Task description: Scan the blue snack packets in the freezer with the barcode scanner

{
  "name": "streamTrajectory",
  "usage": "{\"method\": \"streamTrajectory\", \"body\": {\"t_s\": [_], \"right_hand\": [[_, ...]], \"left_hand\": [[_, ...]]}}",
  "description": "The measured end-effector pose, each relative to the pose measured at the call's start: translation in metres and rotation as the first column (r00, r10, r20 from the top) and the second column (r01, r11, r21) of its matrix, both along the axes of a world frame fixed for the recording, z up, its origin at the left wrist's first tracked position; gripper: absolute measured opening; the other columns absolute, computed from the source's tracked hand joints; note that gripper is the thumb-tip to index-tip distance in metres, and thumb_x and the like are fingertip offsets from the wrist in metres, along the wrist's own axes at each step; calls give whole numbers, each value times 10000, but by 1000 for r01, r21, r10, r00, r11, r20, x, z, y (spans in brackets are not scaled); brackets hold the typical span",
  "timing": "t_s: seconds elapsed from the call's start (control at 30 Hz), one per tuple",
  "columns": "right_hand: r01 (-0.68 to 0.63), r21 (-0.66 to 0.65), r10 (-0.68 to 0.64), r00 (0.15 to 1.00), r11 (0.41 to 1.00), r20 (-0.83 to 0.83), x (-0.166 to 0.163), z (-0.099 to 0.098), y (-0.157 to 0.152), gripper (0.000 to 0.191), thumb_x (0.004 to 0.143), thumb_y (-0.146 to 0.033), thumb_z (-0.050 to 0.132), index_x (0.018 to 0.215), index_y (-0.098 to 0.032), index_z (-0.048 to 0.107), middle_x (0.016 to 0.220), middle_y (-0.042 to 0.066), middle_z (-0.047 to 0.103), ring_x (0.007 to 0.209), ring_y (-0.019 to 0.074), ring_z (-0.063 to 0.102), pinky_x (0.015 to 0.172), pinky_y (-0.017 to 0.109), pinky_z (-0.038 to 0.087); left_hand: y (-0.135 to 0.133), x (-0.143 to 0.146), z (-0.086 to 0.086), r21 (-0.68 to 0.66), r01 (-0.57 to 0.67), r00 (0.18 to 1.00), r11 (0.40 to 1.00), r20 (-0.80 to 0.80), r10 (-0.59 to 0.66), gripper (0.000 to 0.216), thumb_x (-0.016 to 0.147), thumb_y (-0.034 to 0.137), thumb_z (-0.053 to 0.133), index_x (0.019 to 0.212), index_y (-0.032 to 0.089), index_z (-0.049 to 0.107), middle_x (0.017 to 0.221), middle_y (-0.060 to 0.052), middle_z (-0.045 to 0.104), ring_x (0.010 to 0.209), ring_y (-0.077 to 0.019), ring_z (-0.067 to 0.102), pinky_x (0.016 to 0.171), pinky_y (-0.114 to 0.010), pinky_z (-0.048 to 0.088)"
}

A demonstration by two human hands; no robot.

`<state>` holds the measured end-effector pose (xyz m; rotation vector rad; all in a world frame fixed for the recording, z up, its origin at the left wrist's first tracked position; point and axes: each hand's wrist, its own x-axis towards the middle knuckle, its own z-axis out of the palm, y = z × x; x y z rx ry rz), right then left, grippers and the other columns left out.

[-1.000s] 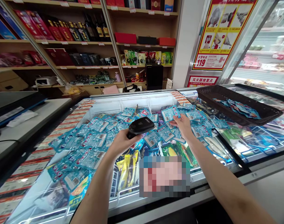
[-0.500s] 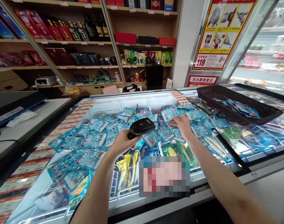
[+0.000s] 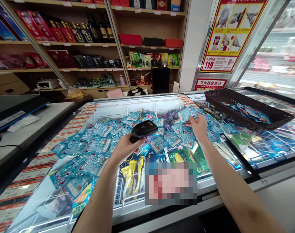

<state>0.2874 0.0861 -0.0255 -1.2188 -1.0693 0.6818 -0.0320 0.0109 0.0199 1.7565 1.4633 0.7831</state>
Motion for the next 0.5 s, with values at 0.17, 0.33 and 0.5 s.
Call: {"method": "streamTrajectory", "body": {"t_s": [0.17, 0.33, 0.5], "right_hand": [[383, 69, -378, 838, 921, 394, 42, 5, -3, 432, 823, -470, 461, 1105, -146, 504, 764, 95, 654, 687, 250, 629, 707, 406, 467], [607, 14, -498, 637, 794, 589, 63, 2, -1, 428, 809, -373, 462, 1159, -127, 484, 797, 114, 628, 840, 301, 569, 778, 438, 399], [684, 116, -578, 499, 720, 645, 67, -7, 0, 434, 791, -333, 483, 1175, -132, 502, 1057, 191, 531, 1026, 341, 445, 824, 470, 362]], "left_hand": [[2, -3, 1, 3, -45, 999, 999, -21, 45, 323, 750, 465, 571, 693, 147, 581, 473, -5, 564, 430, -121, 494, 438, -226, 330], [3, -6, -2, -1, -56, 998, 998, -36, 56, 315, 747, 462, 570, 706, 150, 580, 476, -4, 573, 430, -121, 499, 437, -221, 336], [5, -9, -7, 17, -57, 998, 998, -33, 57, 310, 755, 468, 561, 710, 162, 566, 485, 1, 576, 456, -129, 531, 463, -224, 360]]}}
